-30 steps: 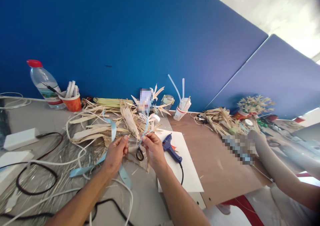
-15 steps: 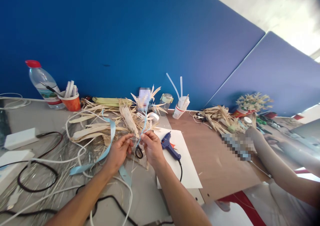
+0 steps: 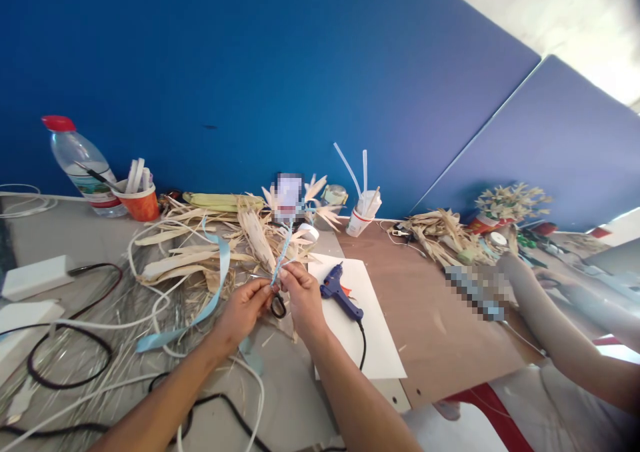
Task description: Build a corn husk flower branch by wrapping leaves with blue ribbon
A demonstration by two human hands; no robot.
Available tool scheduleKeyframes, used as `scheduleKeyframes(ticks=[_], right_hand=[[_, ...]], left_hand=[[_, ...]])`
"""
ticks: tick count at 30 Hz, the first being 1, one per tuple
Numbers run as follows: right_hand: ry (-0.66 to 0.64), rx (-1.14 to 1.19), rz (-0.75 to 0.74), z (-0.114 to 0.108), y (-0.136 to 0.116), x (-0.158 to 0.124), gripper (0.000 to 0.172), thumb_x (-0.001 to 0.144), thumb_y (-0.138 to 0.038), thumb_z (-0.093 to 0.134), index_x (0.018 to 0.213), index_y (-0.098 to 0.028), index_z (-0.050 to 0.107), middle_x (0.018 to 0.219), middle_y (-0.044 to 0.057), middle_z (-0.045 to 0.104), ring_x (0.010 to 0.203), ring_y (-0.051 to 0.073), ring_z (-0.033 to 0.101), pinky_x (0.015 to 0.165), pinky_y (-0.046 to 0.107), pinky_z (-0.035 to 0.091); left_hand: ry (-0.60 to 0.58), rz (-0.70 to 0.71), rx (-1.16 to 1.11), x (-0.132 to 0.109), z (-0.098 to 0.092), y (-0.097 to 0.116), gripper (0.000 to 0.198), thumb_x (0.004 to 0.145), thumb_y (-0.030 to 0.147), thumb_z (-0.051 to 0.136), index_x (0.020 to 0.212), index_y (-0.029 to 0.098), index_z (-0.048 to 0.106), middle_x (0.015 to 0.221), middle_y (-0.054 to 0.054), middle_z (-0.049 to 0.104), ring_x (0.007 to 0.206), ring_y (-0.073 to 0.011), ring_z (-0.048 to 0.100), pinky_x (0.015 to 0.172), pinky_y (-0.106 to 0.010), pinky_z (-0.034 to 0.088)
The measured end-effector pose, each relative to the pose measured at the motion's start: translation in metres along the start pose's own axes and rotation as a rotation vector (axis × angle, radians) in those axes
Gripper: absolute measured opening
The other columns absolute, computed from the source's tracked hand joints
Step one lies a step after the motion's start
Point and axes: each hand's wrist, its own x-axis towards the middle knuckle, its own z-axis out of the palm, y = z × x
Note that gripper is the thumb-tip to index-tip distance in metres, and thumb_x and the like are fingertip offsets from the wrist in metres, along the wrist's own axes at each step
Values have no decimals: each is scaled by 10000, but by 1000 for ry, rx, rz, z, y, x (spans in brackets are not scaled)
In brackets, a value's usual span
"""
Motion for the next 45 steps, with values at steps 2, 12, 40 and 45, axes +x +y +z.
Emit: scheduleKeyframes(ticks=[2,12,40,45], right_hand=[[12,-25,-8,0,0,0,134,754,-268,592,656,-202,656,655,-20,530,574,114,468,638,257,402],[-56,236,167,0,0,-1,103,683,-246,655,760,-194,699,626,-13,595,557,102,491,591,245,391],[-94,384,307,4,-5,0,278,550,-301,778,568,-183,528,454,-69,471,388,62,386,377,186,338],[-72,323,287,3,-1,-1,291,567,-296,772,574,-182,504,459,-73,483,387,59,389,356,173,323]], left_hand=[[-4,-9,-25,0,0,1,323,706,481,617,670,161,591,511,52,428,462,-83,343,436,-207,270],[9,-12,-142,1,-3,-6,303,734,465,618,708,166,573,521,60,429,463,-74,329,437,-195,256],[-39,-46,-53,0,0,-13,378,675,514,649,579,175,512,478,45,420,443,-82,350,443,-219,275],[-65,-34,-27,1,-1,-16,335,686,491,646,653,164,581,476,48,432,436,-80,347,429,-209,264]])
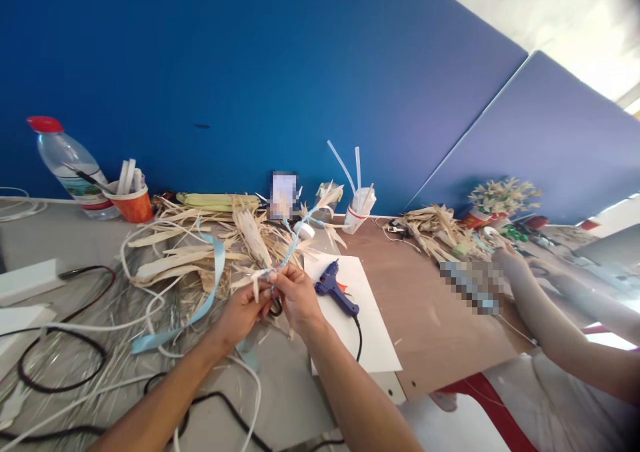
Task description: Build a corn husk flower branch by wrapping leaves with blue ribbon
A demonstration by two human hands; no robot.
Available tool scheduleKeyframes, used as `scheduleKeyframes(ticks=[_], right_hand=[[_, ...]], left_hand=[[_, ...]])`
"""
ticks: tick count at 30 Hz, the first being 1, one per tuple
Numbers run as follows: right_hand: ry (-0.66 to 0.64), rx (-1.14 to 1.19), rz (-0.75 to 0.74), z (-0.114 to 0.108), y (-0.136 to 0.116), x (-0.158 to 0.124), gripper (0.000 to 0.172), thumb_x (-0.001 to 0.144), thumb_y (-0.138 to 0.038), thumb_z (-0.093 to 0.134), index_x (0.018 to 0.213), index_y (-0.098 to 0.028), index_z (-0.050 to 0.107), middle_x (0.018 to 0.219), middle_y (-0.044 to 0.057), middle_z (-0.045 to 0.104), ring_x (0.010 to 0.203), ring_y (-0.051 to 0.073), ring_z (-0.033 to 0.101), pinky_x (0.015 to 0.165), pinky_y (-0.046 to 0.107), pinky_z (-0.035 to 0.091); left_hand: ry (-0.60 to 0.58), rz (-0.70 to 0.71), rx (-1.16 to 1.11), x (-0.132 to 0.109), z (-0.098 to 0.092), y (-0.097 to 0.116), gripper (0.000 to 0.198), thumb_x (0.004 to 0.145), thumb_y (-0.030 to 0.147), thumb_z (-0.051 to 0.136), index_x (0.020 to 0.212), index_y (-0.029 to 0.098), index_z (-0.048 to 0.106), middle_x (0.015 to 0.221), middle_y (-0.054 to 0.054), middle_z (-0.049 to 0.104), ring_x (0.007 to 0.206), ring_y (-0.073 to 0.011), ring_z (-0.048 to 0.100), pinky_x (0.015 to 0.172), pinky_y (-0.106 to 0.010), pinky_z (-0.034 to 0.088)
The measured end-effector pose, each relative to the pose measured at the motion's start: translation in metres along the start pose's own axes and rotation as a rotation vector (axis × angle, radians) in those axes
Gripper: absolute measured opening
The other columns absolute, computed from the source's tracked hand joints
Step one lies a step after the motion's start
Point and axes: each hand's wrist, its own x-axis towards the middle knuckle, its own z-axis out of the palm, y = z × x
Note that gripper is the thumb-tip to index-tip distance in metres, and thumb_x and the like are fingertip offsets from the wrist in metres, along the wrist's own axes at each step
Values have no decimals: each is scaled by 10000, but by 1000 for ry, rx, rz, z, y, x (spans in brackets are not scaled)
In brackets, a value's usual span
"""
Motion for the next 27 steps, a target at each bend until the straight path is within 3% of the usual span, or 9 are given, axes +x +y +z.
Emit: scheduleKeyframes(ticks=[12,19,23,27], right_hand=[[14,6,16,1,-6,-2,257,538,-183,739,520,-173,483,421,-69,517,360,48,404,342,157,331],[45,-39,3,5,-5,-4,307,546,-228,746,574,-189,443,427,-91,497,325,53,405,292,156,346],[-7,-112,40,6,-6,-5,282,545,-256,762,705,-173,546,521,-75,539,363,72,459,306,183,401],[-116,-50,37,5,-8,-6,365,573,-332,759,869,-152,646,634,-37,568,468,76,491,382,180,431]], left_hand=[[-33,32,36,0,3,3,314,728,463,620,665,157,587,484,50,416,450,-78,331,431,-209,245],[-27,29,28,-2,4,2,335,716,472,633,630,157,555,478,56,401,455,-76,326,438,-212,247],[-26,27,11,-1,2,2,384,723,502,619,590,160,503,487,58,398,458,-71,319,437,-211,241],[-50,38,-36,0,-2,2,340,779,473,573,653,161,528,496,62,412,458,-69,329,445,-205,248]])
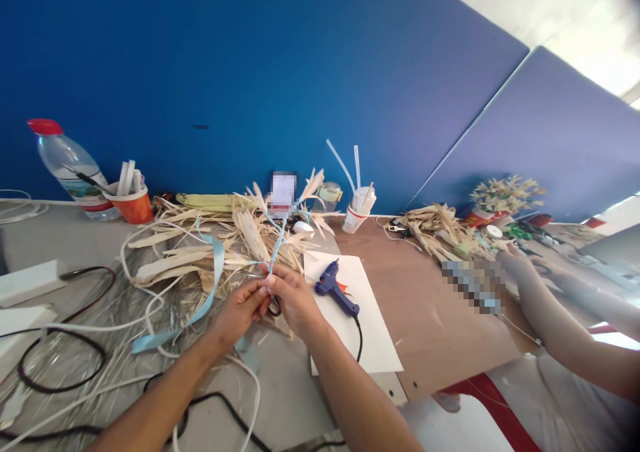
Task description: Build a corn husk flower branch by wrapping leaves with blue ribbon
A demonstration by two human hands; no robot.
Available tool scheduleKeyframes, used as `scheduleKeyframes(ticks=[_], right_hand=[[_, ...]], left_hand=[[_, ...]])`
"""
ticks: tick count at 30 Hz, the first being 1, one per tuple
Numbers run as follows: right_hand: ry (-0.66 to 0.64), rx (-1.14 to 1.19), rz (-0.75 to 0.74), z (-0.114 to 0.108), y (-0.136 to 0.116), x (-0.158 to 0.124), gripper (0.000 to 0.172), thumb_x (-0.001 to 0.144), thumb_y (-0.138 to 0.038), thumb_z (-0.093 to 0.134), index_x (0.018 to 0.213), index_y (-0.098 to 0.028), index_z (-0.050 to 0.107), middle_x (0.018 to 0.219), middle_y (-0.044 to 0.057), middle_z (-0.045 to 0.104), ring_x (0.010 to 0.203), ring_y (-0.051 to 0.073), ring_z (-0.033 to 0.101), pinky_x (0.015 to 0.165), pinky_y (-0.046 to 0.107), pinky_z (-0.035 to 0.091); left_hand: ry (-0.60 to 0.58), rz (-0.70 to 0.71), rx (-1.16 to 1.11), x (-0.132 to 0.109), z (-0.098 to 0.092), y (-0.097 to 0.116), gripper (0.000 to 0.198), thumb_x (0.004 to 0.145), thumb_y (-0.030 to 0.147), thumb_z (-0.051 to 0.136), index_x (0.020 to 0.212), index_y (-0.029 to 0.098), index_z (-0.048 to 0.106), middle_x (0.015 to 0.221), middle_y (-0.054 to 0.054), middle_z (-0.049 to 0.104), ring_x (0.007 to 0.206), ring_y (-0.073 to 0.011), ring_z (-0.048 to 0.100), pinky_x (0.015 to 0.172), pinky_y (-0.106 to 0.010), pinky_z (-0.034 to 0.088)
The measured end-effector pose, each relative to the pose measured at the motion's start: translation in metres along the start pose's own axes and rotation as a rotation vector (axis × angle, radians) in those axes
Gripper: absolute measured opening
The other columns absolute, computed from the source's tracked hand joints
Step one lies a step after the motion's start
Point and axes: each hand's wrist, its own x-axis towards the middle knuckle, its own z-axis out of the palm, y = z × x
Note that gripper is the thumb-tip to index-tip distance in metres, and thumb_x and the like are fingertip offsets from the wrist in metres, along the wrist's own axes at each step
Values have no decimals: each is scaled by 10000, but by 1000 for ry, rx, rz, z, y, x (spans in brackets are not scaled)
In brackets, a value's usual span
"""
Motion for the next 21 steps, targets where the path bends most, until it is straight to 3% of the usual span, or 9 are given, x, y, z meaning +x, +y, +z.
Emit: scheduleKeyframes(ticks=[6,14,21], right_hand=[[-127,202,132,-9,-1,6,397,649,-489,666,792,-120,680,501,-28,472,511,116,470,407,210,450],[-229,174,179,-19,0,8,286,674,-360,696,829,-119,676,486,-49,456,445,105,464,391,239,484],[-166,221,144,-18,-3,6,199,559,-234,796,646,-141,642,773,-2,604,468,54,438,370,214,487]], left_hand=[[-55,-50,-51,-1,-2,0,282,782,441,577,787,160,590,485,66,423,443,-69,338,443,-204,240],[-85,-75,-67,-1,-1,-1,315,737,460,628,741,148,582,472,65,430,432,-61,320,433,-208,211],[-95,-47,-30,-1,0,-3,319,746,471,612,711,159,558,474,62,437,438,-67,328,440,-213,227]])
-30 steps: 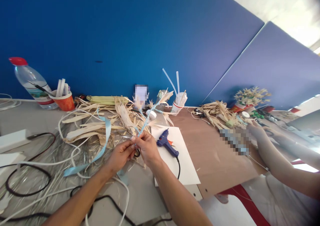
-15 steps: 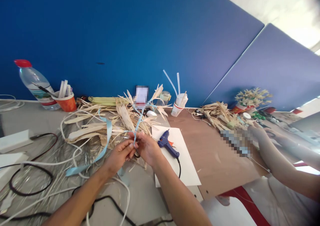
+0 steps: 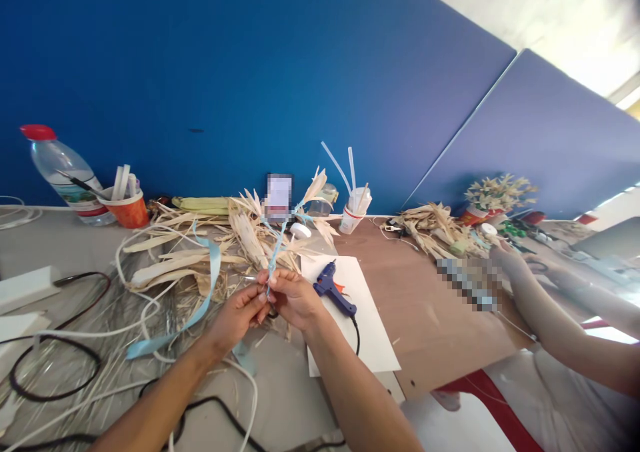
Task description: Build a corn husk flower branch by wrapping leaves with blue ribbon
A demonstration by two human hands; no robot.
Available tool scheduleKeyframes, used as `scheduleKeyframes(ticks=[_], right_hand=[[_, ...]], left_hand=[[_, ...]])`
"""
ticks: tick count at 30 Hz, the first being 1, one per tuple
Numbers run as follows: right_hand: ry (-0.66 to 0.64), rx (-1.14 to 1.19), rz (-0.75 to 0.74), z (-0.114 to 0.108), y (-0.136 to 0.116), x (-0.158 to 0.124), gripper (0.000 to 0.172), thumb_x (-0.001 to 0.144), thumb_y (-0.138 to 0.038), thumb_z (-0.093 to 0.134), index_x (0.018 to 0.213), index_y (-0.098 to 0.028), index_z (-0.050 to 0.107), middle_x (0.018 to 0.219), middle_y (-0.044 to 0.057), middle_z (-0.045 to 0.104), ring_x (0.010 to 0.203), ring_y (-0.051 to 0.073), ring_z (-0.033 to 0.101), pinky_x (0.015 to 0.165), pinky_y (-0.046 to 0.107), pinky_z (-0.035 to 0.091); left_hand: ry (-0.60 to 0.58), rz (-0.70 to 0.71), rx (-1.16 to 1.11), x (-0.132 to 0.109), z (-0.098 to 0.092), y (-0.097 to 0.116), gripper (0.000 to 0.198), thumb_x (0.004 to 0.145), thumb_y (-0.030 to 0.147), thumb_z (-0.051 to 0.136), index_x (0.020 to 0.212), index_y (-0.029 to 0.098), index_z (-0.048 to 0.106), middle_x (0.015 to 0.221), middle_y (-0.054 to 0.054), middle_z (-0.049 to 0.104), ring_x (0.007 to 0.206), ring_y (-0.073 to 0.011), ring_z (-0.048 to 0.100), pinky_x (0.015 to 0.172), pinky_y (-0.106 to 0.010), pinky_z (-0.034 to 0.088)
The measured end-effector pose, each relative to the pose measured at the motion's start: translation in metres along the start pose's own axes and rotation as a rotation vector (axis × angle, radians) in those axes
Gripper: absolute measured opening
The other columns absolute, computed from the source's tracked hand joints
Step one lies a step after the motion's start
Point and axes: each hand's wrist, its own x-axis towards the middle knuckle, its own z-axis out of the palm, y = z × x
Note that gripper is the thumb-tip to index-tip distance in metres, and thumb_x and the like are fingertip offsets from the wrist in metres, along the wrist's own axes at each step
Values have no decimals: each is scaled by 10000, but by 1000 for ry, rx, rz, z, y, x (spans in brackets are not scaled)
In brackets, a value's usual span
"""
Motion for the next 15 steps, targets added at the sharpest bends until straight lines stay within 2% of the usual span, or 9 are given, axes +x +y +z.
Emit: scheduleKeyframes(ticks=[3,11,15], right_hand=[[32,7,-19,0,2,1,198,548,-210,797,606,-149,618,758,-20,601,430,40,421,352,198,452],[160,-50,-124,13,2,0,214,520,-167,763,568,-159,555,537,-66,485,400,30,358,344,141,288],[190,-102,-174,17,4,0,219,536,-187,735,549,-163,518,490,-73,457,402,33,338,348,140,259]], left_hand=[[-3,-18,19,-1,2,2,343,726,497,618,726,158,563,467,63,432,435,-69,320,435,-214,217],[4,-44,11,-1,5,5,373,704,518,631,721,152,557,467,66,425,442,-65,308,440,-210,206],[6,-52,16,-2,5,5,391,690,534,637,697,154,546,470,65,422,445,-64,305,444,-209,211]])
